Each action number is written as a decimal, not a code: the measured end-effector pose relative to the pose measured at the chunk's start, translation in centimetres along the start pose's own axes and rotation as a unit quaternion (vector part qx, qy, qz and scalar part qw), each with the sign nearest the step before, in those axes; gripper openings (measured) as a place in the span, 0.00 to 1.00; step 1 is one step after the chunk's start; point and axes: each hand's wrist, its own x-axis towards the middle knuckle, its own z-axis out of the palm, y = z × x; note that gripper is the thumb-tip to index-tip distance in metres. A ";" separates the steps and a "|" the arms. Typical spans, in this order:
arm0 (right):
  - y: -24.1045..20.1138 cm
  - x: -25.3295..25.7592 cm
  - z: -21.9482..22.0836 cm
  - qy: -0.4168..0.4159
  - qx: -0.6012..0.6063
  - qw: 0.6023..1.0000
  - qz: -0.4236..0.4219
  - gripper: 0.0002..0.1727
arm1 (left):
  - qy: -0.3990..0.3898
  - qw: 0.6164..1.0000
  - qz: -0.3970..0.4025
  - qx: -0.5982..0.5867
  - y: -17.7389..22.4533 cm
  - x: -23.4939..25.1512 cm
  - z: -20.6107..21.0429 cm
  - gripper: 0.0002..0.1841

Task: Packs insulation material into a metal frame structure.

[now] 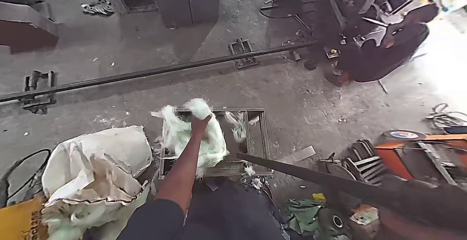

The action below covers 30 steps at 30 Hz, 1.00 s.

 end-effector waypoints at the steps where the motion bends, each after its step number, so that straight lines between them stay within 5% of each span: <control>1: 1.0 -0.7 1.0 0.037 -0.011 0.999 0.004 0.23 | 0.023 0.998 -0.015 -0.053 0.2 1.8 1.5 0.56; 3: 2.2 -1.9 1.9 0.043 -0.042 0.998 0.020 0.24 | 0.029 0.994 -0.050 -0.094 0.2 3.9 3.9 0.53; 6: 3.5 -2.9 1.4 -0.007 -0.061 0.998 0.026 0.26 | -0.017 0.997 -0.069 0.031 2.3 2.3 4.7 0.41; 12: 5.3 -3.9 1.4 -0.021 -0.027 0.997 0.070 0.23 | -0.175 0.945 0.151 0.230 4.2 -6.1 5.1 0.25; 16: 5.9 -3.7 0.5 0.004 -0.007 0.997 0.076 0.25 | -0.251 0.855 0.236 0.386 1.5 -9.0 4.7 0.26; 20: 6.7 -3.2 0.4 0.016 -0.018 0.997 0.070 0.25 | -0.354 0.869 0.258 0.229 -1.6 -8.9 2.3 0.39; 22: 7.0 -3.3 0.4 0.026 -0.018 0.997 0.075 0.25 | -0.303 0.890 0.269 0.207 -0.9 -8.8 -0.5 0.35; 25: 8.5 -3.7 0.8 0.041 0.003 0.993 0.108 0.25 | -0.147 0.874 0.263 0.382 -1.0 -6.7 -6.0 0.32; 27: 10.2 -4.6 1.5 0.043 0.022 0.990 0.134 0.25 | -0.137 0.846 0.188 0.479 -3.4 -4.0 -9.2 0.47; 30: 12.7 -7.1 2.3 0.055 0.067 0.983 0.160 0.26 | -0.201 0.805 0.118 0.546 -8.4 -2.2 -11.1 0.49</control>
